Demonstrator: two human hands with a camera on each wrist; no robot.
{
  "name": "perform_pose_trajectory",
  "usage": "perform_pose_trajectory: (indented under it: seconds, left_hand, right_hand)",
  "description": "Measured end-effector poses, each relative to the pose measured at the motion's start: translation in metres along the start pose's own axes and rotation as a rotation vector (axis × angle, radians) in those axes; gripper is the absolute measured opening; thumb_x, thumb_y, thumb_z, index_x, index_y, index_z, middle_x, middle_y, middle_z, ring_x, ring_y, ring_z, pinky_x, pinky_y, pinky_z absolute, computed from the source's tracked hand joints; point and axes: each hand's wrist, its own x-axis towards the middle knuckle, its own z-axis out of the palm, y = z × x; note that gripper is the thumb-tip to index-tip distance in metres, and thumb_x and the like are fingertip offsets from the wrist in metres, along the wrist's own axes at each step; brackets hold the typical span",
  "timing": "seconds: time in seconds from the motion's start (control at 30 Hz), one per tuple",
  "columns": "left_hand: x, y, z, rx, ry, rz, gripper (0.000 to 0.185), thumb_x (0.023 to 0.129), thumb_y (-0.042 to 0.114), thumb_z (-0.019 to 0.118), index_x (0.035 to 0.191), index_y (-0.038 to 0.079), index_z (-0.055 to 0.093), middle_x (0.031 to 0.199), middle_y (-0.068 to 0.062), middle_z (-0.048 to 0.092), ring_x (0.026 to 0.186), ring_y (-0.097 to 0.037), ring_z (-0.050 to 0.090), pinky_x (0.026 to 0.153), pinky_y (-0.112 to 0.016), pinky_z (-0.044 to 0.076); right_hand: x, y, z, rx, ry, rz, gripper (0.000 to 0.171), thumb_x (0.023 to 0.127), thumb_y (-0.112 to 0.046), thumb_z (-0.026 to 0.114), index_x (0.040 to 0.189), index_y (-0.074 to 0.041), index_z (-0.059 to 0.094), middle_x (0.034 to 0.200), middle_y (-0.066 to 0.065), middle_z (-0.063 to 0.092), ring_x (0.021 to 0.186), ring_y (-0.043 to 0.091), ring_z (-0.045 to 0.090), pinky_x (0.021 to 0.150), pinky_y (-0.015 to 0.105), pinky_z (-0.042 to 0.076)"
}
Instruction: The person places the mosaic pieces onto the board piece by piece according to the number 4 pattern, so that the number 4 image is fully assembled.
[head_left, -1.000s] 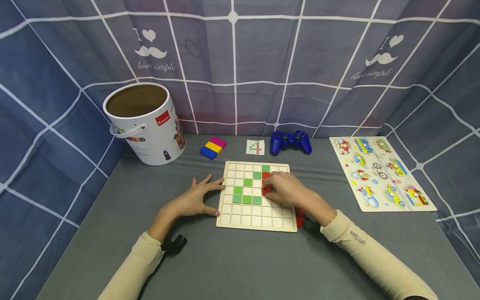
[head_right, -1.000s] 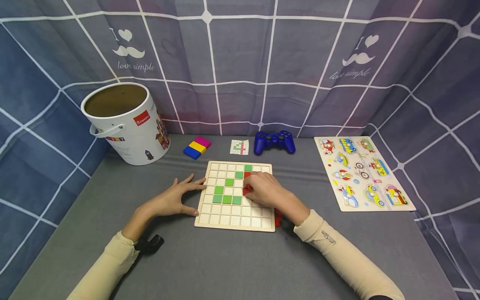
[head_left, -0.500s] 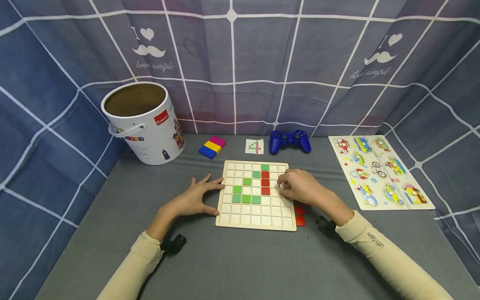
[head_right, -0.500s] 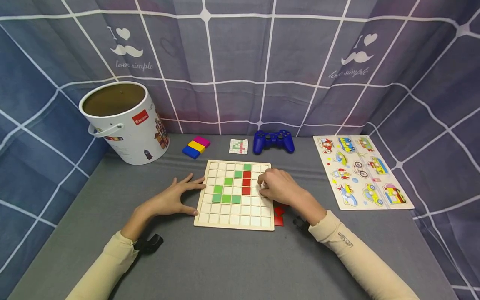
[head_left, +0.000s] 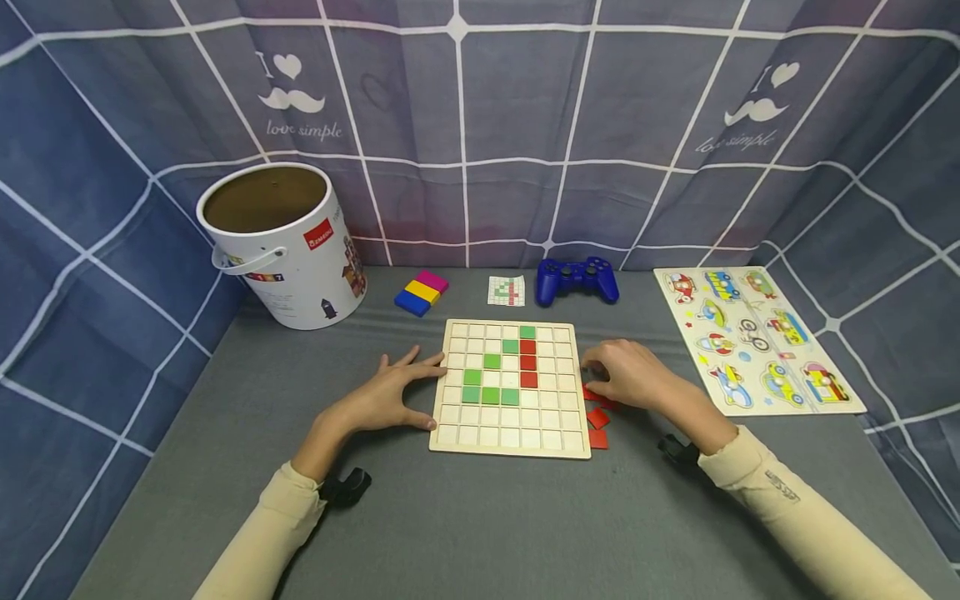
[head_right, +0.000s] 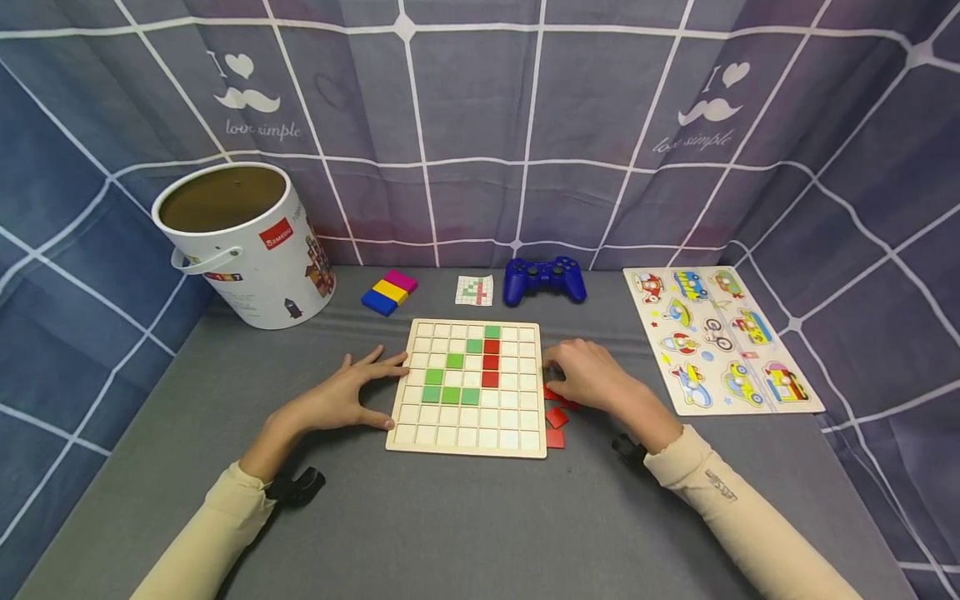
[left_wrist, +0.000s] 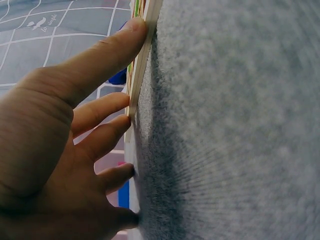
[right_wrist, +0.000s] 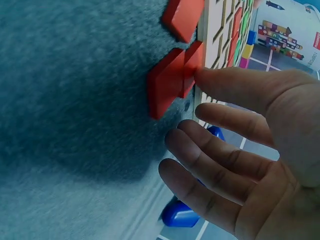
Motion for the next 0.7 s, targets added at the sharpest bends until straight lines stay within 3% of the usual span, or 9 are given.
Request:
perform_pose_trajectory:
  seconds: [0.2, 0.43, 0.7]
  left_hand:
    - [0.0, -0.0004, 0.0, 0.001, 0.0, -0.006, 0.084, 0.074, 0.034, 0.09, 0.147, 0.02, 0.052, 0.164, 0.005, 0.025, 0.151, -0.037, 0.003, 0.108, -0.073, -0.008]
    - [-0.0003, 0.0001, -0.0008, -0.003, 0.002, -0.006, 0.084, 0.074, 0.034, 0.09, 0.147, 0.02, 0.053, 0.163, 0.005, 0.025, 0.151, -0.037, 0.003, 0.108, -0.073, -0.009]
    - [0.0001, -0.001, 0.0005, 0.002, 0.004, -0.007, 0.084, 0.073, 0.035, 0.09, 0.147, 0.02, 0.053, 0.163, 0.005, 0.025, 0.151, -0.037, 0.004, 0.108, -0.073, -0.008]
  right_hand:
    - [-0.0059, -0.0002, -0.0014, -0.007, -0.018, 0.0, 0.031, 0.077, -0.029, 0.087, 0.098, -0.012, 0.073, 0.075, -0.004, 0.057, 0.066, 0.011, 0.048, 0.057, 0.032, 0.039]
    - [-0.0052, -0.0018, -0.0001, -0.02, -0.033, -0.015, 0.023, 0.076, -0.019, 0.086, 0.094, -0.013, 0.074, 0.081, -0.005, 0.062, 0.067, 0.01, 0.05, 0.06, 0.032, 0.044]
    - [-0.005, -0.0059, -0.0048, -0.013, -0.011, 0.015, 0.021, 0.076, -0.016, 0.085, 0.094, -0.012, 0.074, 0.077, -0.004, 0.06, 0.064, 0.011, 0.049, 0.056, 0.03, 0.04]
